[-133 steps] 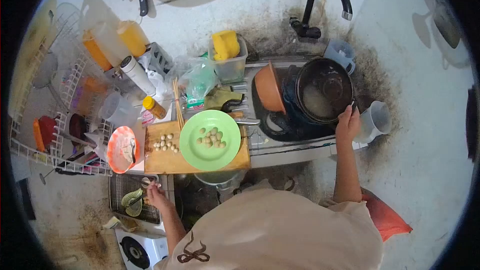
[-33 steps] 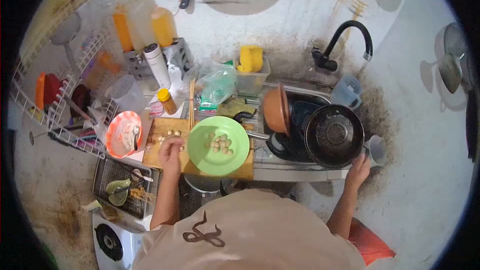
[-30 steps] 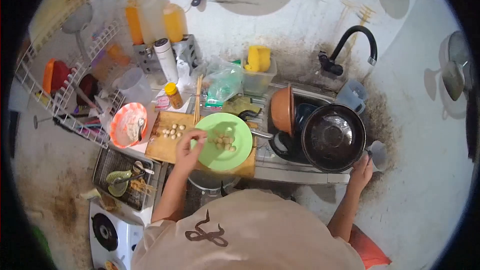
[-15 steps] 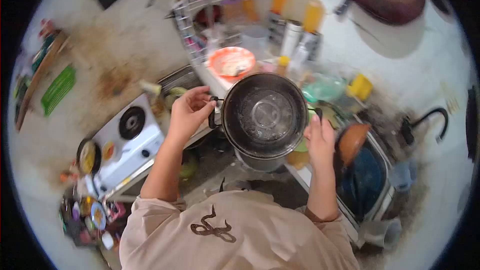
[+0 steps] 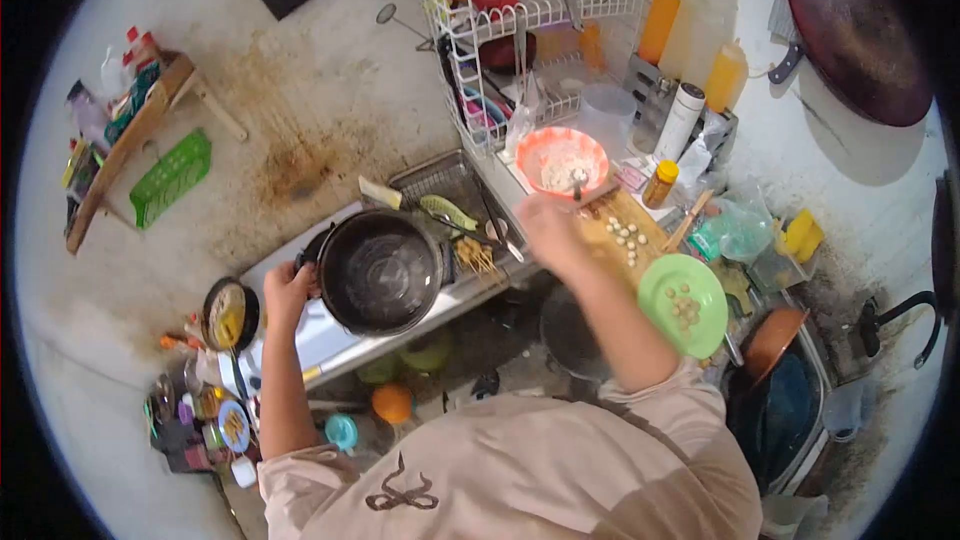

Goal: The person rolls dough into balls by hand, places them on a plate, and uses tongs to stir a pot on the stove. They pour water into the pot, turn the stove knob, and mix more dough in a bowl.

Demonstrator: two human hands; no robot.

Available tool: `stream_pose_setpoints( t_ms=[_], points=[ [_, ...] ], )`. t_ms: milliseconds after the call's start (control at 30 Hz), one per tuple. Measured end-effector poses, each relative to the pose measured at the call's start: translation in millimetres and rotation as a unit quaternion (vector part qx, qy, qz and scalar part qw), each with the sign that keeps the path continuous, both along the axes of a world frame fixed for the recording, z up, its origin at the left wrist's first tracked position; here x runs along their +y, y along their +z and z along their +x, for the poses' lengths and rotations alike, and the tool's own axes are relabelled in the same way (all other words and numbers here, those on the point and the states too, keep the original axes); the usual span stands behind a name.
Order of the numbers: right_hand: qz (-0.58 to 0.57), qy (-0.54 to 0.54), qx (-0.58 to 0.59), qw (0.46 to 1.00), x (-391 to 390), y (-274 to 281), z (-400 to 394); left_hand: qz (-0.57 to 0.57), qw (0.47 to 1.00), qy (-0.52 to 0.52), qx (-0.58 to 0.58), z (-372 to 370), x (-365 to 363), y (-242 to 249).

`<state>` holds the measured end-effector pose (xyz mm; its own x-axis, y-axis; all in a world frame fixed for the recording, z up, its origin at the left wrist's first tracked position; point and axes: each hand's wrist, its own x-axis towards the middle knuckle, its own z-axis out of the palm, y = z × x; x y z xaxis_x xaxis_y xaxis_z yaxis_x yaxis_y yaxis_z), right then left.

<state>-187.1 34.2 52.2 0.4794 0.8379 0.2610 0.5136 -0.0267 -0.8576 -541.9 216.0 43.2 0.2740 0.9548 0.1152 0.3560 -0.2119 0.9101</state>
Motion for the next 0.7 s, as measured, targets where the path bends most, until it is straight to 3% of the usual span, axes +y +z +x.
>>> stream_pose_setpoints(
  t_ms=[33,67,100,133,233,333,433,533,633,700],
  points=[
    [0.003,-0.075,-0.043,0.996,18,-12,43,0.023,0.997,0.051,0.050,-3,8,14],
    [-0.028,-0.138,-0.102,0.985,27,-14,85,-0.008,0.998,0.064,-0.008,-9,25,16],
    [0.000,-0.246,-0.046,0.968,34,-7,118,0.000,0.996,0.082,0.025,-23,55,8],
    [-0.025,-0.324,-0.190,0.927,52,-37,181,0.005,0.993,0.104,0.060,-43,89,-9],
    [-0.152,-0.320,-0.318,0.880,69,-70,282,0.013,0.988,0.137,0.068,-73,161,-44],
    [-0.178,-0.298,-0.147,0.926,82,-114,334,0.005,0.984,0.172,0.047,-83,209,-76],
    [-0.263,-0.268,-0.003,0.927,80,-137,356,0.004,0.976,0.209,0.066,-90,244,-108],
    [-0.152,-0.287,-0.046,0.945,74,-141,342,-0.038,0.975,0.203,0.076,-96,261,-122],
    [-0.047,-0.288,0.071,0.954,81,-125,321,-0.117,0.976,0.182,0.017,-107,272,-138],
    [-0.012,-0.304,0.086,0.949,84,-108,308,-0.167,0.973,0.155,-0.036,-122,285,-155]
  ],
)
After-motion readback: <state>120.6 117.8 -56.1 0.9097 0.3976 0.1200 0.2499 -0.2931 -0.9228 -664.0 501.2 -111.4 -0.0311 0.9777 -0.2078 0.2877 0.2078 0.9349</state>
